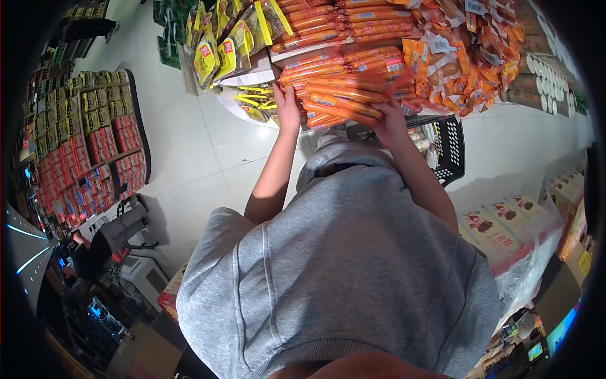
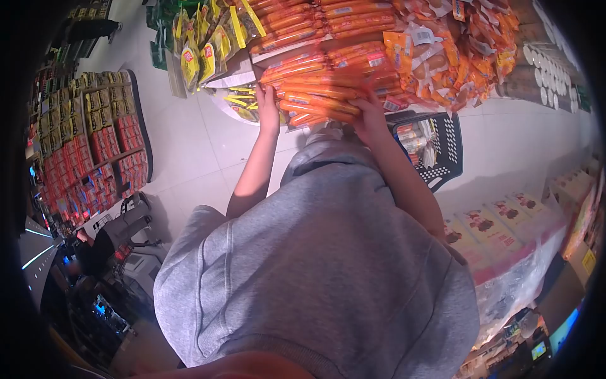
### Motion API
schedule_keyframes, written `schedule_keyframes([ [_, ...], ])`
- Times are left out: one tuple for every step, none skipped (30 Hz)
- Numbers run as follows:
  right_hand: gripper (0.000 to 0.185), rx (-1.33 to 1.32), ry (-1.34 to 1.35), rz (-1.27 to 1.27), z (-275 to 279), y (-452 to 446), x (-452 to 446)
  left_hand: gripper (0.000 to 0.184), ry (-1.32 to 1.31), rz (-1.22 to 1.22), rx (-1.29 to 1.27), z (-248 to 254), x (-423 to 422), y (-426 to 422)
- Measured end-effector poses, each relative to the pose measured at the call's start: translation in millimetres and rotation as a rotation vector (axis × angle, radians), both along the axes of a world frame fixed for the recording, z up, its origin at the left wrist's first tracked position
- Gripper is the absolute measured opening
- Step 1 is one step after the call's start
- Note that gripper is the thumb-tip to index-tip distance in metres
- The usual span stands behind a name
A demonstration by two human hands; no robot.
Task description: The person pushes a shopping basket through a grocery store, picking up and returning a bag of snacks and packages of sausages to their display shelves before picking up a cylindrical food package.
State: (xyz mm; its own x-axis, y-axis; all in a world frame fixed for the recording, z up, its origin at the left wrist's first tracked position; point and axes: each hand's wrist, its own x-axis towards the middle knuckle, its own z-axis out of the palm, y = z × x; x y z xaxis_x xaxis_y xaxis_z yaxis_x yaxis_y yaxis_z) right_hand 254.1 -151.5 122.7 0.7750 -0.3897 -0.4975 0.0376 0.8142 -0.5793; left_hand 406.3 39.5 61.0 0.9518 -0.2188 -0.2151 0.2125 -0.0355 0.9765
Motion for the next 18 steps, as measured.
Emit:
schedule_keyframes([
  [0.050, -0.021, 0.016, 0.011, 2, 0, 5, 0.063, 0.039, -0.022, -0.038, 4, -5, -2],
  [0.049, -0.041, 0.031, 0.021, 3, 0, 10, 0.062, 0.077, -0.045, -0.075, 8, -10, -2],
  [0.048, -0.062, 0.045, 0.031, 3, 0, 15, 0.059, 0.055, -0.056, -0.139, 0, -10, -4],
  [0.048, -0.050, 0.039, 0.027, 0, -1, 19, 0.056, 0.035, -0.069, -0.203, -10, -11, -5],
  [0.048, -0.038, 0.033, 0.022, -4, -3, 22, 0.056, 0.003, -0.070, -0.166, -19, -7, -4],
  [0.048, -0.026, 0.028, 0.017, -7, -6, 25, 0.056, -0.029, -0.073, -0.127, -14, -5, -5],
  [0.048, -0.035, 0.043, 0.014, -10, -9, 28, 0.057, -0.060, -0.076, -0.089, -9, -4, -5],
  [0.048, -0.044, 0.059, 0.010, -12, -13, 31, 0.062, 0.098, -0.122, -0.130, -3, -9, -4],
  [0.048, -0.054, 0.075, 0.008, -9, -14, 34, 0.063, 0.153, -0.148, -0.110, -6, -8, -2],
  [0.048, -0.056, 0.085, 0.011, -5, -15, 36, 0.065, 0.209, -0.174, -0.090, -8, -5, 1],
  [0.048, -0.057, 0.095, 0.013, 0, -18, 39, 0.067, 0.264, -0.200, -0.070, -10, -3, 4],
  [0.048, -0.059, 0.104, 0.015, 7, -19, 42, 0.075, 0.213, -0.176, -0.086, 5, -7, -2],
  [0.048, -0.061, 0.088, 0.015, 11, -20, 42, 0.073, 0.154, -0.180, -0.080, 7, -11, 1],
  [0.049, -0.065, 0.071, 0.014, 15, -22, 42, 0.072, 0.096, -0.185, -0.074, 9, -15, 3],
  [0.050, -0.069, 0.055, 0.011, 17, -23, 40, 0.074, 0.039, -0.192, -0.069, 10, -19, 4],
  [0.052, -0.079, 0.072, -0.001, 17, -25, 36, 0.076, -0.019, -0.200, -0.064, 10, -22, 5],
  [0.053, -0.087, 0.089, -0.013, 17, -27, 31, 0.080, -0.075, -0.208, -0.058, 11, -24, 6],
  [0.055, -0.095, 0.105, -0.025, 16, -29, 25, 0.085, -0.132, -0.216, -0.052, 12, -25, 6],
])
